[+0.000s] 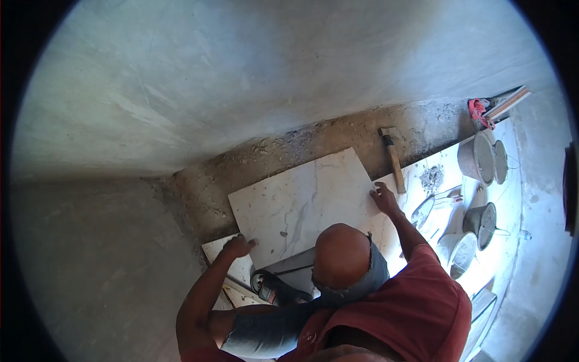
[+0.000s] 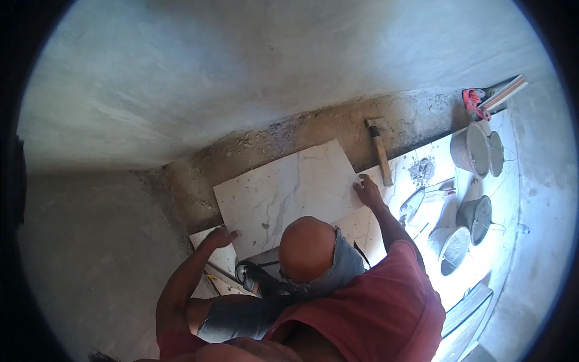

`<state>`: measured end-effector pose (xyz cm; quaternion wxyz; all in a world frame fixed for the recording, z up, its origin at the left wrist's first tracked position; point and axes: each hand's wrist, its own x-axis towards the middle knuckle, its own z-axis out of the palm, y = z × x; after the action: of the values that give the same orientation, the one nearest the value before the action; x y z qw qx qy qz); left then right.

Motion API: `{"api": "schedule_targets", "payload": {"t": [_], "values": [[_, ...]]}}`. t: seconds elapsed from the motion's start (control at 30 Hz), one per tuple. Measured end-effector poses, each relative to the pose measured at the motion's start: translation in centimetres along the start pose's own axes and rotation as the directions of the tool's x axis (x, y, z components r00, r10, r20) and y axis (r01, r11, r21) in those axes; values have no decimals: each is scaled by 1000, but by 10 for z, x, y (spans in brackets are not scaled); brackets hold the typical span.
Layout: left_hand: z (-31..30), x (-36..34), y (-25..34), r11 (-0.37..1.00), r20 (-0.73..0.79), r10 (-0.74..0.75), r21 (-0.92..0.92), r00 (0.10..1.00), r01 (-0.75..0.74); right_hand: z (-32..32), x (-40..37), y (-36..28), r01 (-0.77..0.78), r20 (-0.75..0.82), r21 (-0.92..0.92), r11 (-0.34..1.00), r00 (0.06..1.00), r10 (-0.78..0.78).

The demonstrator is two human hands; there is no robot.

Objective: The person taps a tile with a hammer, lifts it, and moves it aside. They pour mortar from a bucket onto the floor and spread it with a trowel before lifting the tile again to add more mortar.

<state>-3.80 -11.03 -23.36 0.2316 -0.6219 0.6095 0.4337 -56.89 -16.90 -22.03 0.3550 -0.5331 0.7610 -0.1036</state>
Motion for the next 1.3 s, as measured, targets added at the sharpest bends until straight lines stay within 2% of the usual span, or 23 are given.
{"api": "schedule_targets", "payload": {"t": [0.07, 0.1, 0.13, 0.17, 0.2, 0.27, 0.33, 0.4, 0.53, 0.6, 0.63, 0.7, 0.77, 0.8, 0.83, 0.9, 0.93, 0.97, 1.07, 1.13, 1.17, 1.23, 1.3], "values": [[7, -1, 1, 998, -52, -4, -56, 999, 1, 1, -5, 1, -43, -17, 48, 998, 999, 44], [5, -5, 3, 906, 115, -111, -396, 987, 148, 2, -5, 0, -71, 11, 71, 995, 997, 70], [3, -10, 5, 683, 306, -149, -656, 940, 322, 2, -4, -2, -96, 41, 93, 991, 995, 92], [7, -11, 5, 685, 295, -145, -659, 944, 311, 15, 3, 12, -56, -35, 39, 998, 998, 57], [15, -8, 1, 655, 241, -165, -699, 957, 288, 15, 4, 12, -46, -46, 42, 998, 998, 48], [24, -7, -2, 592, 141, -212, -769, 967, 242, 18, 6, 6, -160, -86, 43, 986, 983, 163], [27, -9, -1, 586, 105, -246, -776, 964, 234, 13, 7, 1, -179, -143, 4, 984, 974, 178], [28, -15, 0, 582, -62, -241, -808, 968, 93, -5, 4, -13, -148, -144, 16, 989, 978, 148], [-3, -27, 20, 555, -128, -190, -832, 974, -1, -29, 0, -15, -164, -148, 38, 986, 975, 168], [-26, -30, 40, 739, -262, -87, -664, 961, -114, -45, -15, -8, -97, -306, -12, 995, 948, 89], [-31, -24, 46, 736, -261, -89, -668, 961, -113, -54, -19, 2, -117, -292, 57, 991, 948, 129], [-38, -9, 60, 829, -374, -12, -522, 927, -200, -78, -39, 5, -147, -271, 211, 966, 941, 202], [-45, 9, 78, 819, -359, 37, -524, 933, -234, -107, -64, -2, -136, -328, 135, 981, 928, 174], [-49, 18, 86, 814, -338, 81, -521, 938, -258, -113, -76, 1, -172, -337, 268, 948, 905, 259], [-51, 29, 95, 808, -345, 75, -529, 935, -260, -123, -94, -8, -169, -386, 238, 957, 887, 252], [-52, 57, 120, 835, -399, 233, -386, 887, -393, -133, -121, -7, -197, -477, 208, 958, 835, 275], [-51, 69, 133, 848, -394, 247, -355, 885, -394, -138, -135, -7, -218, -437, 322, 921, 829, 349], [-55, 80, 147, 861, -388, 262, -320, 884, -395, -141, -146, -2, -272, -464, 269, 924, 804, 371], [-70, 95, 192, 860, -316, 265, -351, 911, -371, -144, -179, -6, -241, -526, 227, 943, 785, 327], [-65, 114, 214, 855, -286, 267, -371, 920, -363, -145, -194, 0, -332, -567, 238, 913, 716, 408], [-63, 122, 223, 852, -286, 266, -377, 921, -363, -144, -200, 0, -332, -568, 231, 915, 717, 404], [-58, 131, 238, 843, -298, 313, -351, 902, -408, -142, -211, -5, -303, -562, 434, 849, 645, 518], [-63, 131, 253, 833, -274, 313, -380, 909, -402, -142, -225, -10, -307, -563, 444, 842, 635, 529]]}}
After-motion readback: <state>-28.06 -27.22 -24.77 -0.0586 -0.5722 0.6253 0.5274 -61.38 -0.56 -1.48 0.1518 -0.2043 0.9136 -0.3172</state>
